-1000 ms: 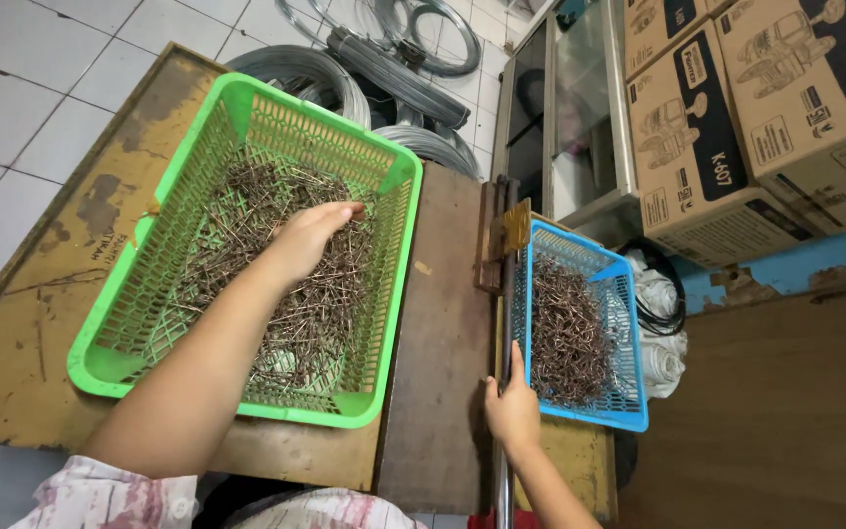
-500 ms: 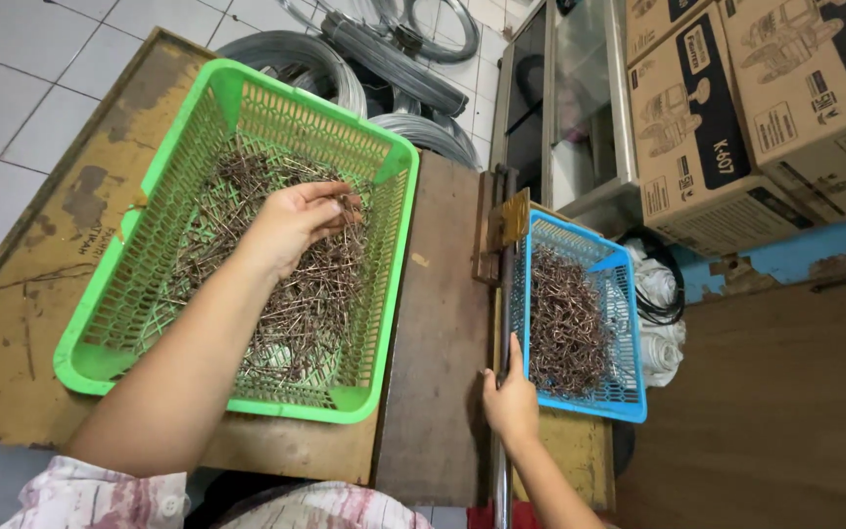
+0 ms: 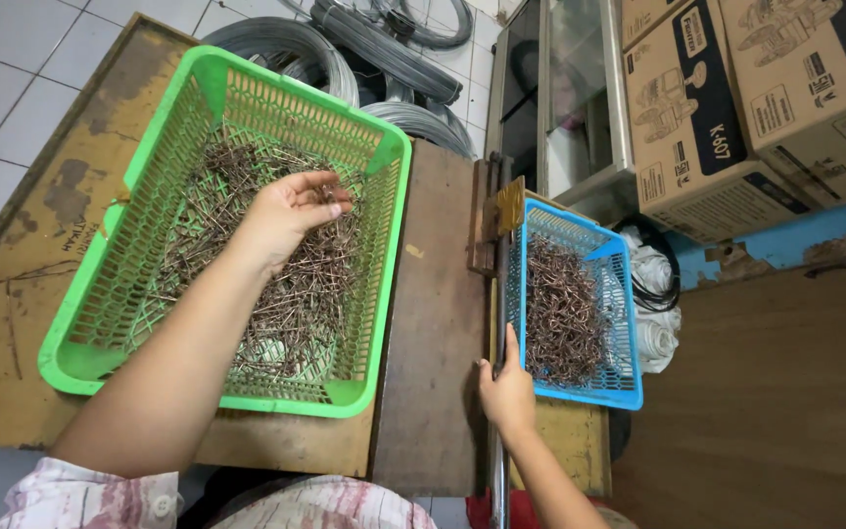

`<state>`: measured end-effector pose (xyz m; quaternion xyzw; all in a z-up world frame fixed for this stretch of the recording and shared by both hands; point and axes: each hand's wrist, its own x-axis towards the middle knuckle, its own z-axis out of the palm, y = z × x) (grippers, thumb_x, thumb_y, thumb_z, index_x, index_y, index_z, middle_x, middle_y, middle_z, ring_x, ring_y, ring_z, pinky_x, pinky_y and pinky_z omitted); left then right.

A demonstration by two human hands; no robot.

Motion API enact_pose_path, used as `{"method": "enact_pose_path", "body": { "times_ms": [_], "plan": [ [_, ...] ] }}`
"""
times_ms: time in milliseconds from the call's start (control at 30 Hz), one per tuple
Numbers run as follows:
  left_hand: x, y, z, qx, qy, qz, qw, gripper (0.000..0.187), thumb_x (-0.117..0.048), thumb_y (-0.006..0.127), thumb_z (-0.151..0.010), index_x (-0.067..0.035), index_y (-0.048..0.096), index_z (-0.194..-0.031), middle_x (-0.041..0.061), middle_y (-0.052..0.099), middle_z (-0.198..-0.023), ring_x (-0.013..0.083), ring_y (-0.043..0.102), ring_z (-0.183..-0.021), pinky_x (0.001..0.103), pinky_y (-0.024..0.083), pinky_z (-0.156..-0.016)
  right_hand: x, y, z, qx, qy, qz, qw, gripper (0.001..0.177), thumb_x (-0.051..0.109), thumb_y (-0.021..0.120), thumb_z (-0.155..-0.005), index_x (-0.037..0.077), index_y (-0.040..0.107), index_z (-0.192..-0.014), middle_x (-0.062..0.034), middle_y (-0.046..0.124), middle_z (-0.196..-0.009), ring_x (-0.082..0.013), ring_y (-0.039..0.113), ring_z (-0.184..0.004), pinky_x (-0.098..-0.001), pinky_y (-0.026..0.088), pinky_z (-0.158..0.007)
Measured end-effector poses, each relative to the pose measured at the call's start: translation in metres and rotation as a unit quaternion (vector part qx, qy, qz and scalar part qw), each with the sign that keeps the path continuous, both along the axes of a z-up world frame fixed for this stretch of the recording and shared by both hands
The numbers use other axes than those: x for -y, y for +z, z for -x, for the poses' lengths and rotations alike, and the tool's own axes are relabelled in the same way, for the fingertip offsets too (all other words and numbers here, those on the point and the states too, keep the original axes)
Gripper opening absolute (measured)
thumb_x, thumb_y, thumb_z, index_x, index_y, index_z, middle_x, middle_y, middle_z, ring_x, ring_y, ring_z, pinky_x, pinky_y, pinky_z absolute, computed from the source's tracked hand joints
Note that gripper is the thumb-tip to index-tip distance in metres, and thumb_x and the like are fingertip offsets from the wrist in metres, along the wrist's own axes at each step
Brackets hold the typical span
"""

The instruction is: Processing small metal wire segments using a manual press and sorting them into baskets.

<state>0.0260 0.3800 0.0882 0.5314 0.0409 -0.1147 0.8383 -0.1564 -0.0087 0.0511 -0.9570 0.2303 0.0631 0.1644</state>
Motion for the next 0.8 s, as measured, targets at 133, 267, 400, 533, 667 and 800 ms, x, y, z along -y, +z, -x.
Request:
{"method": "enact_pose_path", "body": {
  "times_ms": [133,267,400,533,667,800],
  "plan": [
    [0.003,0.008,0.001,-0.011,-0.007,-0.094,0.995,0.02,-0.01,0.065,-0.107,-0.009,0.072,-0.127,0.009,0.083,-0.113,0.0169,0.081,-0.094,0.025,0.058,-0.074,-0.002,0.003,-0.001,-0.005,-0.003,0.0,1.0,0.084,0.032,0.061,-0.099,0.032,0.024,-0.174,-0.021,0.069,-0.067,-0.0464,0.068,-0.068,-0.0532,0.048,-0.068],
    [0.005,-0.005,-0.001,0.021,-0.043,-0.379,0.924,0.027,-0.036,0.071,-0.104,-0.024,0.08,-0.125,0.009,0.056,-0.121,0.0272,0.051,-0.115,0.043,0.038,-0.101,-0.004,0.006,0.0,-0.009,-0.006,0.002,1.0,0.084,0.032,0.06,-0.099,0.032,0.023,-0.175,-0.021,0.069,-0.066,-0.0467,0.068,-0.068,-0.0536,0.048,-0.068],
    [0.006,0.041,0.015,-0.007,-0.067,-0.432,0.899,0.04,-0.035,0.059,-0.11,-0.012,0.067,-0.142,0.014,0.056,-0.157,0.0338,0.05,-0.147,0.059,0.038,-0.127,-0.012,0.017,0.0,-0.023,-0.017,-0.008,1.0,0.084,0.032,0.059,-0.1,0.034,0.022,-0.175,-0.0148,0.061,-0.061,-0.0398,0.063,-0.061,-0.0498,0.046,-0.063],
    [0.003,0.033,0.015,-0.031,-0.063,-0.395,0.916,0.035,-0.032,0.052,-0.112,-0.019,0.07,-0.139,-0.004,0.08,-0.121,0.0111,0.04,-0.052,0.037,0.044,-0.06,-0.009,0.011,-0.001,-0.022,-0.023,-0.007,0.999,0.083,0.033,0.059,-0.1,0.035,0.023,-0.175,-0.0179,0.068,-0.067,-0.0436,0.067,-0.068,-0.0509,0.048,-0.067],
    [0.005,-0.002,0.003,0.091,0.004,-0.488,0.868,0.037,-0.029,0.053,-0.11,-0.014,0.076,-0.134,0.013,0.073,-0.133,0.0356,0.066,-0.119,0.058,0.047,-0.104,-0.005,0.006,-0.001,-0.016,-0.018,-0.005,1.0,0.084,0.032,0.06,-0.099,0.034,0.023,-0.174,-0.0165,0.067,-0.066,-0.0439,0.067,-0.068,-0.0518,0.048,-0.067],
    [0.002,-0.011,-0.002,0.134,0.096,-0.489,0.857,0.027,-0.032,0.062,-0.108,-0.022,0.08,-0.126,0.016,0.065,-0.128,0.0407,0.057,-0.126,0.062,0.04,-0.102,-0.007,0.009,-0.001,-0.025,-0.024,-0.002,0.999,0.085,0.034,0.06,-0.099,0.036,0.022,-0.175,-0.016,0.067,-0.066,-0.0427,0.067,-0.067,-0.0516,0.048,-0.066]
  ]
}}
